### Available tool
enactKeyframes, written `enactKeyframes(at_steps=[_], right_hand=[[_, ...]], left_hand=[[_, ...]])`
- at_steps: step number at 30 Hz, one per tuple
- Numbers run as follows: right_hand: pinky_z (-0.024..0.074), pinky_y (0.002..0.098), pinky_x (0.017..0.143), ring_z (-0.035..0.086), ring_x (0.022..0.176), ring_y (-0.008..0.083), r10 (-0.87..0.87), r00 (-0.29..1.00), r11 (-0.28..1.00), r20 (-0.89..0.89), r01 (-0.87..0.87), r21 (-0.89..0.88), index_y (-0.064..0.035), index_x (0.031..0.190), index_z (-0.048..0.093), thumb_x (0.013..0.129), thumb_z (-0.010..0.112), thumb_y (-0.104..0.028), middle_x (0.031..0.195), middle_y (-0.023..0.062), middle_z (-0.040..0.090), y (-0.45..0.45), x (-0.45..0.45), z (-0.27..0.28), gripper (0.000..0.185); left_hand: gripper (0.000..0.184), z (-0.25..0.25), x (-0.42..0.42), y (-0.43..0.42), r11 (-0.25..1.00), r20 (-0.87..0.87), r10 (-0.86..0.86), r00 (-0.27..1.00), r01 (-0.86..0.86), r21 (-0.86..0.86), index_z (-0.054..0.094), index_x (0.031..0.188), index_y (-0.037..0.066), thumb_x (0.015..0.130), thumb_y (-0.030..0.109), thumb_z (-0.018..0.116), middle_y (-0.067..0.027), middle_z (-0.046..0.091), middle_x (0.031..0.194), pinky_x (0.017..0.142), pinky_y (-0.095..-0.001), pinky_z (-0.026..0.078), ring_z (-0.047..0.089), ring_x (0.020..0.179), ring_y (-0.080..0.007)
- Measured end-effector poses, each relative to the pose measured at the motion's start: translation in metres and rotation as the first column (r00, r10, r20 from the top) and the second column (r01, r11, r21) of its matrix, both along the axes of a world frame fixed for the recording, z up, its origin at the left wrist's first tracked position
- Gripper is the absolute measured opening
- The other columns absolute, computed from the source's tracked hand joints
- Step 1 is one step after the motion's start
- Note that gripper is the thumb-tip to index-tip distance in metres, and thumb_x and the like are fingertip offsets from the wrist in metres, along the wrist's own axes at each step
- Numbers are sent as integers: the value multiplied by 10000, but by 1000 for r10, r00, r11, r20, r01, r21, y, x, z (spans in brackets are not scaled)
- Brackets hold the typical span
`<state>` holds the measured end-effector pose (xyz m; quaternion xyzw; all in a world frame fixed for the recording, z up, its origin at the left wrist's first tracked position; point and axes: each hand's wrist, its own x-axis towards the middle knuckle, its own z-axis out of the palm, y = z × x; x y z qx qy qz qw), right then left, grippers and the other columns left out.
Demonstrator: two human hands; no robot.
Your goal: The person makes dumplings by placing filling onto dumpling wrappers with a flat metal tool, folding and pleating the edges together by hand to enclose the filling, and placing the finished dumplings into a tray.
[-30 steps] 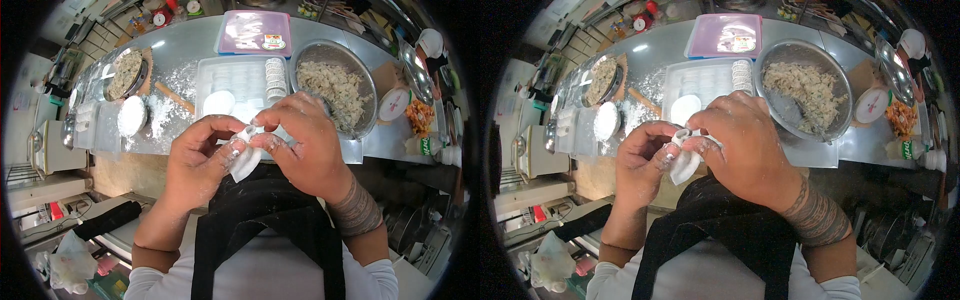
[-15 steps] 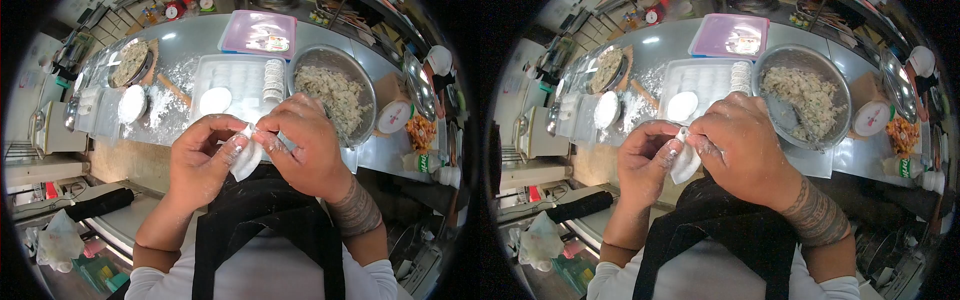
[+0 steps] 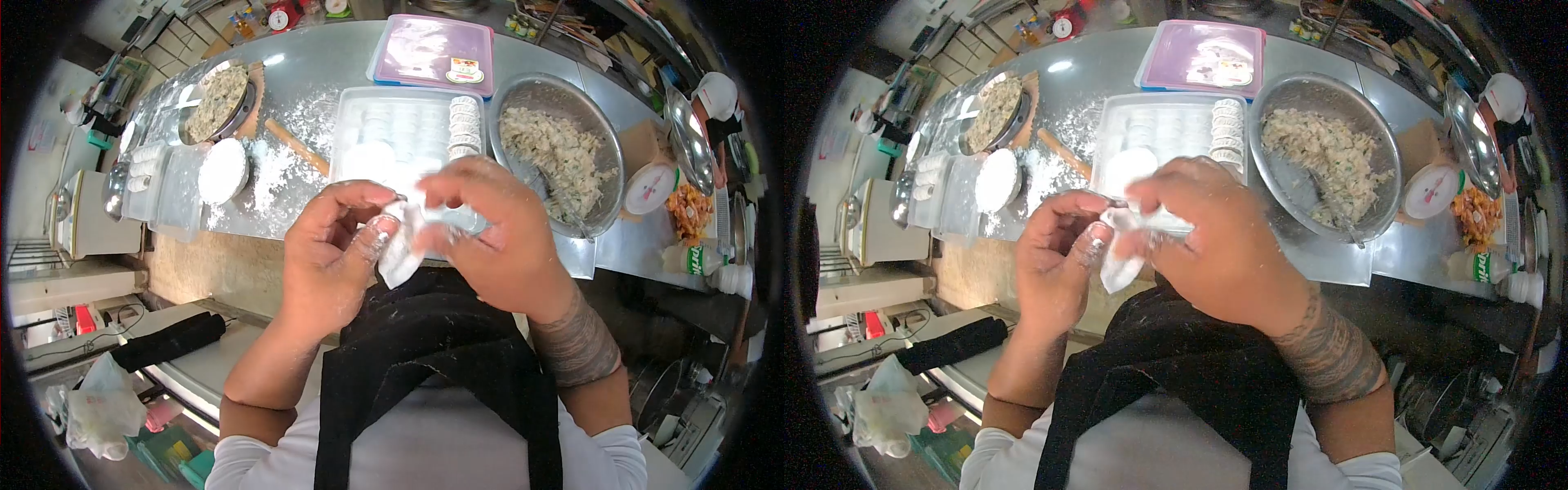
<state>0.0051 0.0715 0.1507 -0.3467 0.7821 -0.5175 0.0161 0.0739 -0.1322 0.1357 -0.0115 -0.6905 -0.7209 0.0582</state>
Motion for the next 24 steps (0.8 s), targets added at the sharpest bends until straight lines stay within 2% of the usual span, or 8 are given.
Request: enactKeyframes(at_steps=[4, 6, 7, 10, 12, 15, 18, 24], right_hand=[[498, 325, 906, 618, 1006, 157, 109, 918, 979, 383, -33, -199, 7, 1457, 507, 856, 838, -177, 1170, 89, 654, -14, 9, -8, 711], [539, 340, 887, 630, 1003, 142, 296, 746, 925, 596, -70, -373, 34, 1492, 444, 881, 829, -179, 1177, 86, 649, -29, 14, -27, 752], [542, 310, 921, 640, 1028, 141, 425, 559, 842, 712, 45, -538, 47, 1442, 492, 915, 784, -114, 1173, 95, 656, -41, 19, -32, 623], [547, 312, 906, 652, 1019, 145, 423, 492, 803, 761, 186, -567, 47, 1405, 528, 949, 732, -73, 1168, 95, 666, -60, 17, -44, 513], [544, 302, 908, 658, 1006, 139, 214, 676, 833, 705, 252, -493, 51, 1336, 573, 961, 699, -35, 1155, 101, 677, -73, 15, -46, 404], [540, 298, 906, 656, 997, 129, -60, 835, 865, 547, 317, -389, 50, 1294, 595, 940, 704, -5, 1131, 92, 684, -85, 11, -66, 375], [542, 302, 897, 654, 977, 129, -191, 886, 879, 423, 346, -328, 37, 1276, 617, 916, 714, 8, 1089, 82, 690, -87, 15, -71, 374], [546, 298, 866, 649, 952, 123, -222, 854, 895, 470, 370, -251, 21, 1226, 658, 895, 727, 6, 1057, 73, 693, -82, 19, -78, 338]], left_hand=[[329, -12, -5, -14, 994, -177, 108, 978, -106, 19, 597, 1317, -24, 1003, 65, 641, -142, 656, 1230, 937, -309, 534, 663, 1087, -188], [374, -29, -9, -29, 987, -351, 65, 934, -113, -118, 579, 1348, -49, 1021, 126, 626, -195, 626, 1286, 955, -361, 550, 673, 1125, -267], [370, -35, -14, -31, 982, -436, 41, 899, -117, -150, 581, 1342, -54, 1021, 125, 624, -204, 618, 1295, 957, -372, 553, 675, 1129, -285], [370, -53, -21, -42, 978, -500, -27, 866, -81, -193, 562, 1348, -54, 1009, 83, 623, -228, 544, 1381, 1031, -421, 522, 616, 1244, -337], [417, -60, -25, -45, 972, -450, -36, 893, -72, -223, 498, 1400, -37, 1017, 88, 606, -229, 485, 1445, 1091, -479, 485, 566, 1303, -349], [521, -52, -22, -43, 1000, -196, -28, 980, 30, 8, 462, 1467, -32, 974, -10, 630, -224, 502, 1469, 1099, -430, 475, 551, 1323, -296], [541, -51, -24, -48, 997, -56, -42, 998, 45, 64, 471, 1468, -41, 955, -42, 644, -204, 566, 1412, 1098, -396, 472, 575, 1296, -259], [497, -65, -26, -55, 998, -8, -68, 998, 68, 0, 528, 1420, -53, 940, -67, 656, -177, 616, 1363, 1076, -358, 481, 599, 1248, -217]])
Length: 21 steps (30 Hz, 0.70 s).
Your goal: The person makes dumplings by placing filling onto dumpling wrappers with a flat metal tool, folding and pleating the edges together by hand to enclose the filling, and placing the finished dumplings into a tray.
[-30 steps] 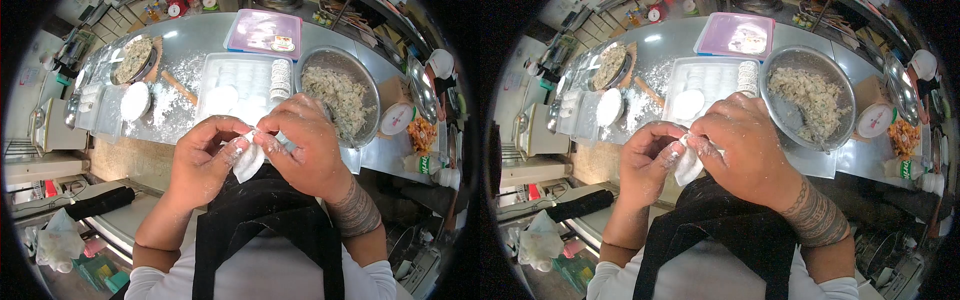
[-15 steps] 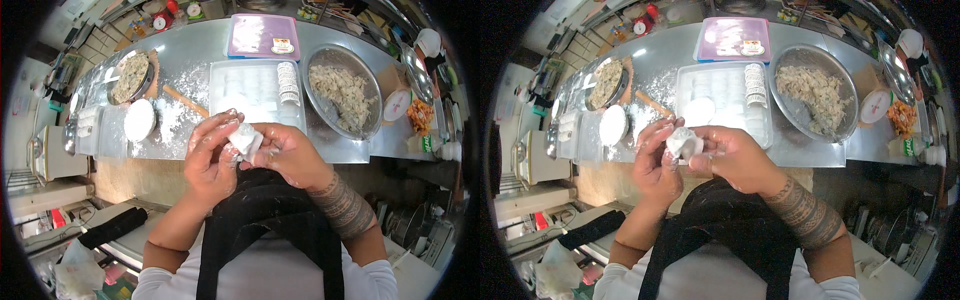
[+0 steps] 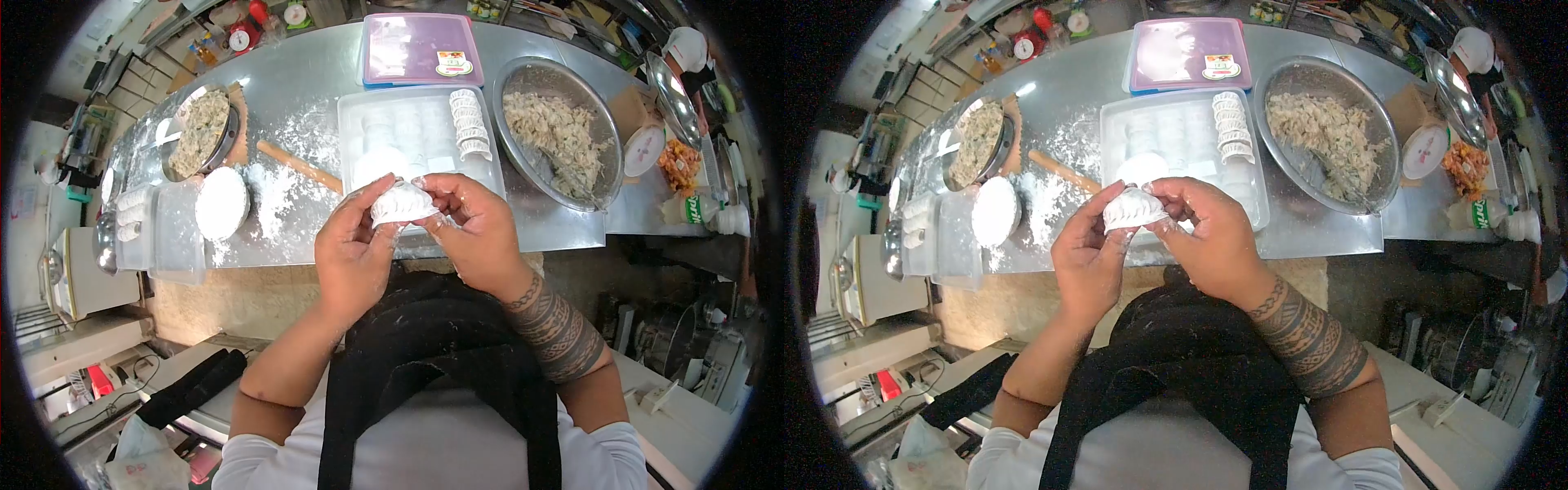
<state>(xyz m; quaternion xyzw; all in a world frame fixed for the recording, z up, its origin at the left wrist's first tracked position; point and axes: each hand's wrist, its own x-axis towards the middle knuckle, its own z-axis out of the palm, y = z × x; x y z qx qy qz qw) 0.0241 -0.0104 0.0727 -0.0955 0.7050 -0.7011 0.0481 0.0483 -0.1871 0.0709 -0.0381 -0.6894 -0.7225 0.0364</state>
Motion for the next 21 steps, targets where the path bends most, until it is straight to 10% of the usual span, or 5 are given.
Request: enactKeyframes(at_steps=[21], right_hand=[[525, 283, 925, 649, 995, 123, -79, 944, 995, 322, 56, 78, 3, 1286, 615, 970, 704, -79, 1095, 70, 702, 182, 52, -65, 339]], left_hand=[[360, -62, -41, 95, 984, 263, -59, 963, 100, -145, 616, 1257, -37, 915, -17, 728, -106, 694, 1137, 915, -297, 525, 657, 1035, -165]])
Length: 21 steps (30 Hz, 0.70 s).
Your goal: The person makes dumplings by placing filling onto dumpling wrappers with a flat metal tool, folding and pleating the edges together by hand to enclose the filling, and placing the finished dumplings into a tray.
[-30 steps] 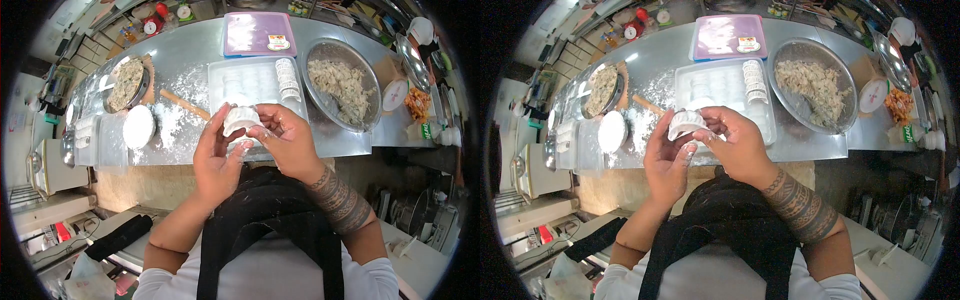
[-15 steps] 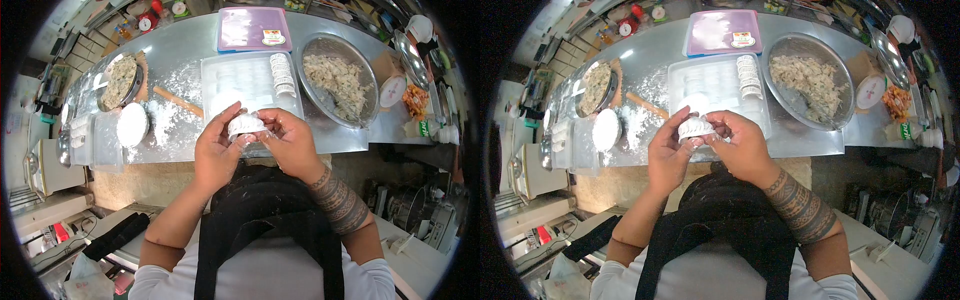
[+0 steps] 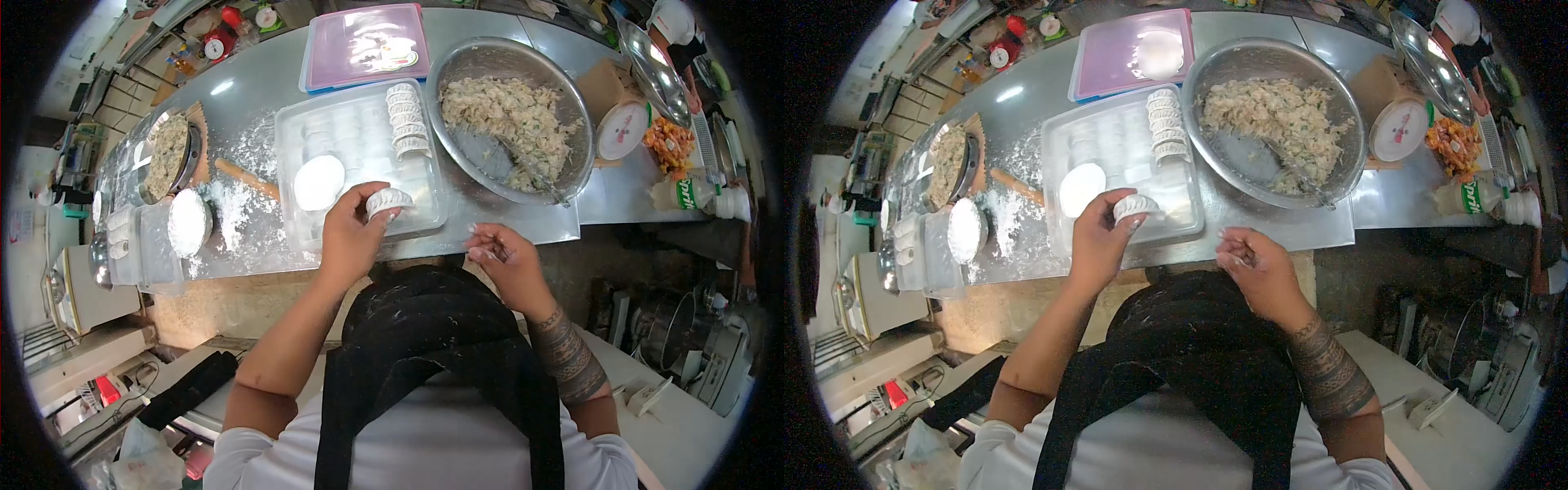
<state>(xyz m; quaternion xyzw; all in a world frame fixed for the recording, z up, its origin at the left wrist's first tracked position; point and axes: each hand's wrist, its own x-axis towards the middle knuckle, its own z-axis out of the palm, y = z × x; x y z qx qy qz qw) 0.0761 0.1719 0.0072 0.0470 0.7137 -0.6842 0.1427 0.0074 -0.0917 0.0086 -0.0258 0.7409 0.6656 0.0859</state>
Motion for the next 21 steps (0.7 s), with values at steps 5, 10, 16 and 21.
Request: enactKeyframes(at_steps=[5, 10, 16, 21], right_hand=[[522, 291, 931, 654, 1004, 129, -3, 993, 994, 117, -10, 107, -1, 1274, 629, 980, 698, -97, 1077, 65, 707, 35, 16, -6, 316], [519, 295, 927, 657, 998, 131, 41, 992, 985, 122, -60, 164, -15, 1268, 639, 976, 703, -103, 1075, 64, 714, 50, 14, -8, 312], [522, 299, 899, 664, 980, 138, 79, 994, 979, 71, -91, 184, -26, 1256, 651, 969, 706, -104, 1044, 59, 726, 54, 7, -12, 302], [530, 306, 883, 670, 956, 144, 98, 994, 968, 39, -105, 229, -26, 1258, 653, 969, 705, -100, 1041, 66, 732, 50, 6, -11, 303]], left_hand=[[443, -41, -37, 28, 965, -73, -64, 995, 43, -260, 611, 1288, -3, 880, 43, 777, -142, 702, 1143, 904, -325, 543, 681, 1027, -221], [560, -60, -49, 39, 751, -150, -204, 967, 56, -658, 602, 1309, 24, 803, 120, 821, -197, 659, 1233, 969, -434, 516, 643, 1092, -352], [452, -62, -52, 50, 708, -159, -175, 972, 12, -706, 643, 1229, 29, 819, 136, 801, -202, 631, 1208, 979, -457, 495, 602, 1126, -391], [396, -72, -65, 54, 744, -362, -180, 915, -114, -659, 649, 1168, 15, 822, 135, 802, -190, 611, 1082, 879, -449, 522, 634, 1000, -370]])
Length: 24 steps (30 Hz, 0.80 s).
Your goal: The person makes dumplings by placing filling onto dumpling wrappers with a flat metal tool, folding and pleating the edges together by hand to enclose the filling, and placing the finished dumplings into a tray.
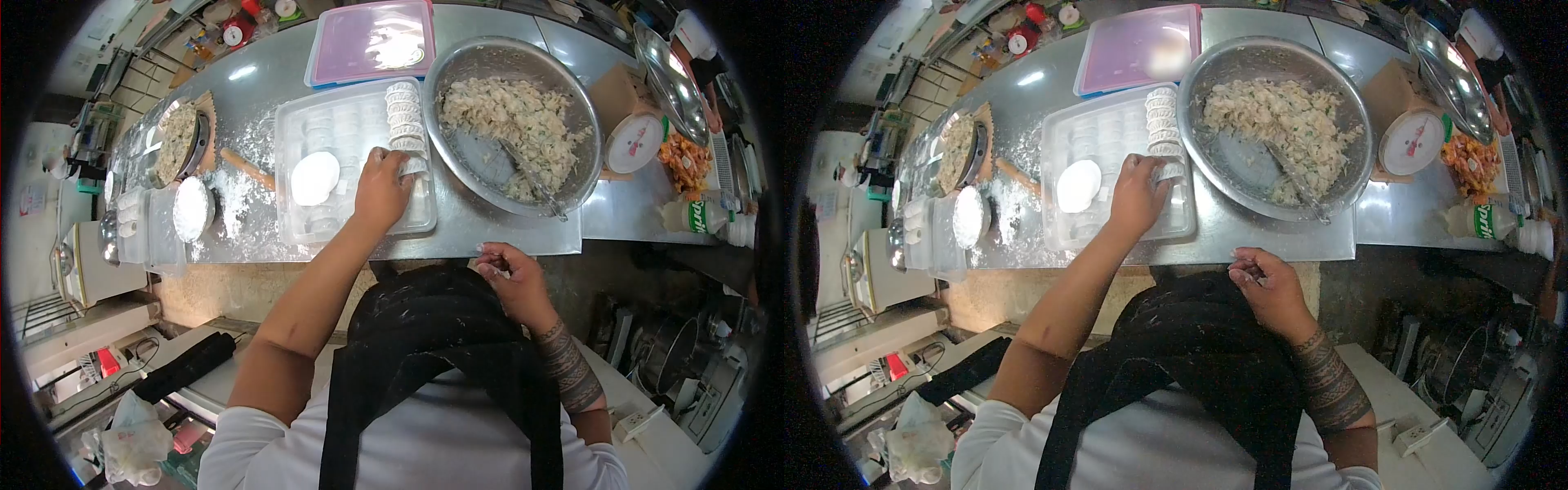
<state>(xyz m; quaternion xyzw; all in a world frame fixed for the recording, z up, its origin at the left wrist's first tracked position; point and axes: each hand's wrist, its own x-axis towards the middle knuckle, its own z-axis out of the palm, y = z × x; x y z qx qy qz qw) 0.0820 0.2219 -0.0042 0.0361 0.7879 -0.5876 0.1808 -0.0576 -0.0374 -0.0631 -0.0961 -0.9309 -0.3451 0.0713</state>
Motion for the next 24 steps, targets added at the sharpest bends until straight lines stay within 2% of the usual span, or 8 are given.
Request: enactKeyframes(at_steps=[2, 5, 8, 11, 18, 20, 24], right_hand=[[530, 306, 881, 671, 956, 144, -1, 1000, 1000, 3, 1, 4, -28, 1258, 654, 966, 707, -97, 1042, 65, 733, -1, 0, -2, 304], [531, 304, 875, 673, 954, 145, -5, 1000, 1000, -7, 5, 28, -28, 1257, 656, 963, 711, -95, 1045, 64, 734, -4, 1, 0, 306], [533, 304, 868, 675, 953, 142, -15, 1000, 999, -8, 15, 48, -28, 1253, 658, 959, 716, -94, 1047, 66, 736, -8, 3, -1, 307], [536, 307, 860, 677, 949, 142, -35, 999, 998, -12, 35, 49, -28, 1249, 659, 956, 720, -93, 1045, 69, 734, -11, 6, -2, 307], [549, 317, 852, 690, 943, 166, -11, 990, 987, -138, 33, 156, -15, 1244, 656, 943, 725, -90, 1038, 98, 718, -27, 2, 5, 318], [551, 318, 856, 690, 941, 174, -8, 991, 990, -133, 26, 138, -10, 1241, 655, 938, 728, -81, 1039, 111, 712, -36, -4, 8, 320], [554, 318, 856, 686, 930, 185, 38, 986, 995, -162, -22, 98, -7, 1237, 653, 929, 733, -62, 1038, 122, 702, -59, -13, 11, 323]], left_hand=[[360, -7, -6, 1, 1000, -23, -8, 1000, 8, 0, 648, 1142, 12, 831, 122, 792, -195, 594, 1108, 873, -446, 524, 633, 1003, -378], [400, -1, -11, 4, 999, 39, 34, 999, -34, -2, 613, 1168, 22, 825, 112, 797, -210, 563, 1133, 873, -445, 527, 628, 999, -393], [523, -3, -13, 4, 996, 45, 57, 997, -60, 67, 538, 1260, 43, 817, 111, 806, -226, 522, 1194, 876, -446, 530, 623, 1022, -393], [670, -4, -14, 3, 994, 87, 96, 992, -101, 49, 443, 1355, 61, 806, 121, 822, -227, 500, 1234, 905, -452, 530, 618, 1057, -388], [861, 8, -22, -6, 995, 163, 101, 981, -100, -16, 350, 1453, 71, 780, 192, 873, -262, 483, 1304, 990, -479, 508, 585, 1158, -445], [909, 14, -20, -9, 996, 245, 85, 966, -87, -3, 327, 1480, 73, 774, 212, 883, -279, 477, 1323, 999, -485, 506, 579, 1173, -458], [970, 12, -25, -15, 996, 233, 82, 969, -86, 8, 292, 1512, 69, 770, 253, 887, -302, 468, 1347, 1006, -495, 507, 576, 1195, -471]])
